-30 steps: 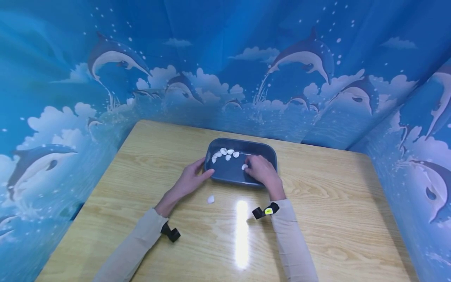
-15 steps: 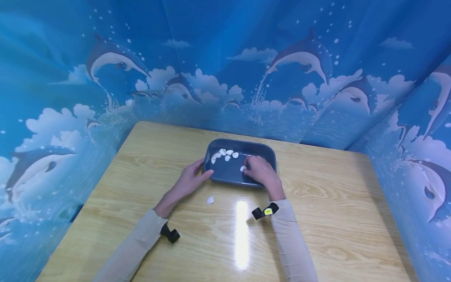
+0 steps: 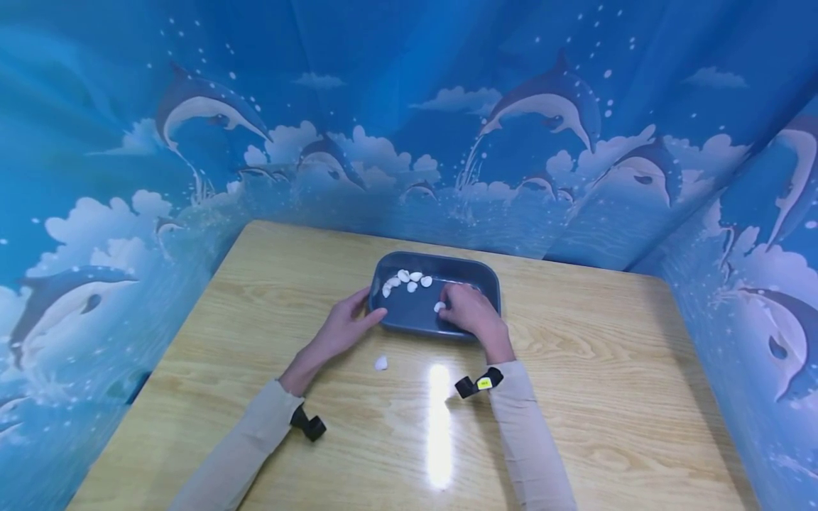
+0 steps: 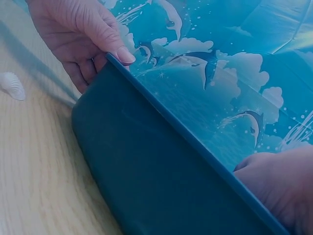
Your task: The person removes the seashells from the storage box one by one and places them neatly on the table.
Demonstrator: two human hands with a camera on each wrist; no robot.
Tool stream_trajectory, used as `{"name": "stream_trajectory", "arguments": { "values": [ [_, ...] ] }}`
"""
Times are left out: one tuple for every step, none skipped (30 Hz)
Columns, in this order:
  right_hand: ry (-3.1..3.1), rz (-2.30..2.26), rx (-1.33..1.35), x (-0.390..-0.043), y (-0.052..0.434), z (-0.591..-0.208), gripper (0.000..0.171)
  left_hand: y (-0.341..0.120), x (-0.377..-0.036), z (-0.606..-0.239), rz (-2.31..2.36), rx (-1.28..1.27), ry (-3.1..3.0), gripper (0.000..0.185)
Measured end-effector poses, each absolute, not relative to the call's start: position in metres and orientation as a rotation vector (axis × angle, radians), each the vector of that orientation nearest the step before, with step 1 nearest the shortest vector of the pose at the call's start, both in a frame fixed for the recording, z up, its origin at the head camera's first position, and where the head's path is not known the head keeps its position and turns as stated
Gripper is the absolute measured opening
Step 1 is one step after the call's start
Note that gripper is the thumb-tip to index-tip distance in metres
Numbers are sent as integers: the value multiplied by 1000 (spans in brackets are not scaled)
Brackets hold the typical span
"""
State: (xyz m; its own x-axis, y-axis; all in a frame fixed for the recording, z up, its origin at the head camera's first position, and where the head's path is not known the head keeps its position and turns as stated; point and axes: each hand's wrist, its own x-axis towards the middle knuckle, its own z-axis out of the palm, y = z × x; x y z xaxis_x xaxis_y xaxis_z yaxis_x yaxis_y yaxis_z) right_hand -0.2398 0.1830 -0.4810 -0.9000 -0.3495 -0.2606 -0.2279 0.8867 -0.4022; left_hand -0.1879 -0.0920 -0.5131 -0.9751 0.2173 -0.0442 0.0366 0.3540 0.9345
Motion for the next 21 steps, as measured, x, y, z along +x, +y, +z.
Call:
{"name": "stream_trajectory", "arguments": {
  "values": [
    [2726,-526,-432,-240,183,-481,22,-92,-188,-513,1682,230,2449,71],
    [2724,-529,-435,-240,183,-481,23,-92,-188,-513,1680,232,2449,71],
    [2724,-536,-434,-240,183,-481,23,-92,-188,-513,1679,232,2450,71],
    [2722,-542,-435,-240,183,-481,23,-92,-188,-513,1680,232,2450,71],
    [2722,-547,-435,-240,183,-481,23,-92,-188,-513,1680,234,2450,71],
    [2720,-552,-438,-240,184,-481,23,-92,-188,-513,1680,233,2452,71],
    [2719,-553,-443,-240,184,-481,23,-92,-188,-513,1681,234,2452,71],
    [2718,-554,-448,-240,184,-481,24,-92,-188,-513,1681,236,2452,71],
    [2718,-559,-449,-240,184,-481,24,-92,-188,-513,1682,234,2453,71],
    [2719,-560,-451,-240,184,-480,24,-92,-188,-513,1683,236,2454,71],
    [2721,-563,-452,-240,183,-480,23,-91,-188,-513,1683,235,2455,71],
    [2720,-566,-452,-240,183,-480,23,-91,-188,-513,1684,234,2456,71],
    [2723,-570,-452,-240,183,-481,23,-91,-188,-513,1683,236,2456,71],
    [2723,-578,-452,-240,183,-481,23,-91,-188,-513,1682,234,2455,71],
    [2723,-587,-451,-240,183,-481,23,-91,-188,-513,1681,229,2456,71],
    [2721,-596,-453,-239,183,-481,23,-91,-188,-513,1680,225,2455,71],
    [2718,-609,-457,-239,183,-480,23,-91,-188,-513,1679,219,2454,71],
    [2715,-623,-461,-239,183,-480,23,-91,-188,-514,1676,215,2452,71],
    [2712,-638,-467,-238,183,-479,23,-91,-188,-514,1674,211,2451,72],
    [2708,-654,-474,-238,183,-479,23,-91,-188,-514,1673,206,2451,71],
    [2706,-667,-480,-238,183,-478,23,-91,-188,-514,1671,203,2449,72]
  ]
}}
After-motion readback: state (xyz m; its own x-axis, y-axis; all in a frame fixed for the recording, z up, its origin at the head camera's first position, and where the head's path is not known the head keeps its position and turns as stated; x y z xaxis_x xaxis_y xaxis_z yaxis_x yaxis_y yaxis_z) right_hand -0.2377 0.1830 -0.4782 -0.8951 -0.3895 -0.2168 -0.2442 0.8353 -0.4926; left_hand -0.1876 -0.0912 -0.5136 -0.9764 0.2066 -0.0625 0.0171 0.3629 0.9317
